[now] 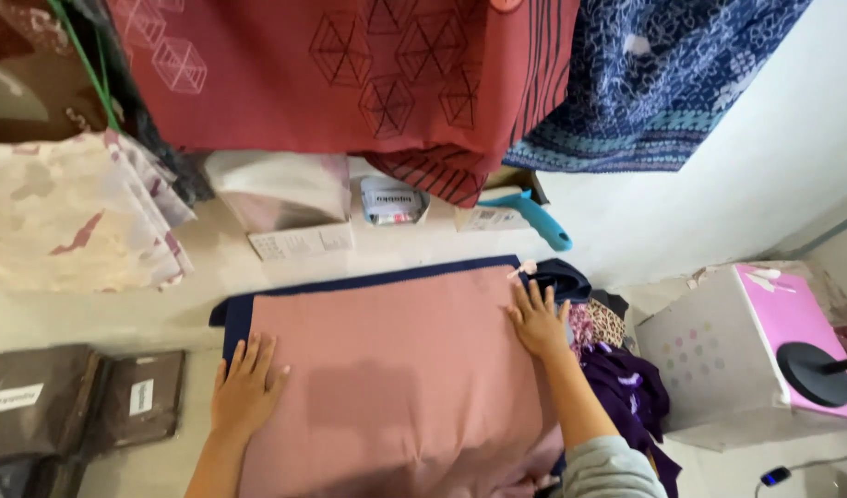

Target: The person uses a lint roller to remove debris from a pink fabric garment, then folds it neatly.

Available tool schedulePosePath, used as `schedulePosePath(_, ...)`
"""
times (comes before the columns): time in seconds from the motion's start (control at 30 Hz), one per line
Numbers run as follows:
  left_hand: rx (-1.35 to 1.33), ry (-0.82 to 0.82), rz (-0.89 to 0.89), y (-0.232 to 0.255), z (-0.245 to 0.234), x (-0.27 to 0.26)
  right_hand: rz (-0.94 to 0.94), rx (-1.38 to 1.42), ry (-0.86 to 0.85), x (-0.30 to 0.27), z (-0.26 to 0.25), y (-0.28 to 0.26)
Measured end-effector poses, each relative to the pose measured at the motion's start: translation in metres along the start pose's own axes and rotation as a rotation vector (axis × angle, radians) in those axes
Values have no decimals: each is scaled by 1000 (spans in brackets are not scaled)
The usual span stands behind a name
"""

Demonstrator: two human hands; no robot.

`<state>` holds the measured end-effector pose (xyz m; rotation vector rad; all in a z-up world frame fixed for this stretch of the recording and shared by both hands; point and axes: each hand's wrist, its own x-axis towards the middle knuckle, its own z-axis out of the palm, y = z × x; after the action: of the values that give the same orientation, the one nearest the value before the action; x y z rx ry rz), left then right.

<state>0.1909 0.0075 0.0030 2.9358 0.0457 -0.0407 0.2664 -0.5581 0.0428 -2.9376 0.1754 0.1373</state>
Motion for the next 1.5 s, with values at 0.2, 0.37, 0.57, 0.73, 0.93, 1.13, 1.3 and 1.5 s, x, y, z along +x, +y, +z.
schedulePosePath(0.2,-55,205,42,8,3,-36,-295,-210,354,-75,48,-20)
schedulePosePath(0.37,20,190,95,12,39,-91,-380,-110,25,-171,31,-54)
schedulePosePath(0.57,-19,50,22,11,17,-100,39,-69,-38,-175,-3,31)
schedulePosePath(0.73,-7,68,29,16,8,-107,76,-9,-83,-142,-5,78)
schedulePosePath(0.93,33,250,90,8,30,-103,-72,375,466,-111,-157,6)
schedulePosePath(1.13,-178,524,221,-3,42,-100,-265,177,595,-52,-252,-93)
schedulePosePath(1.3,-570,511,175,-8,33,-109,-218,34,336,-6,-236,-105)
schedulePosePath(1.5,-905,413,42,11,-12,-130,-380,254,767,-160,-177,-131)
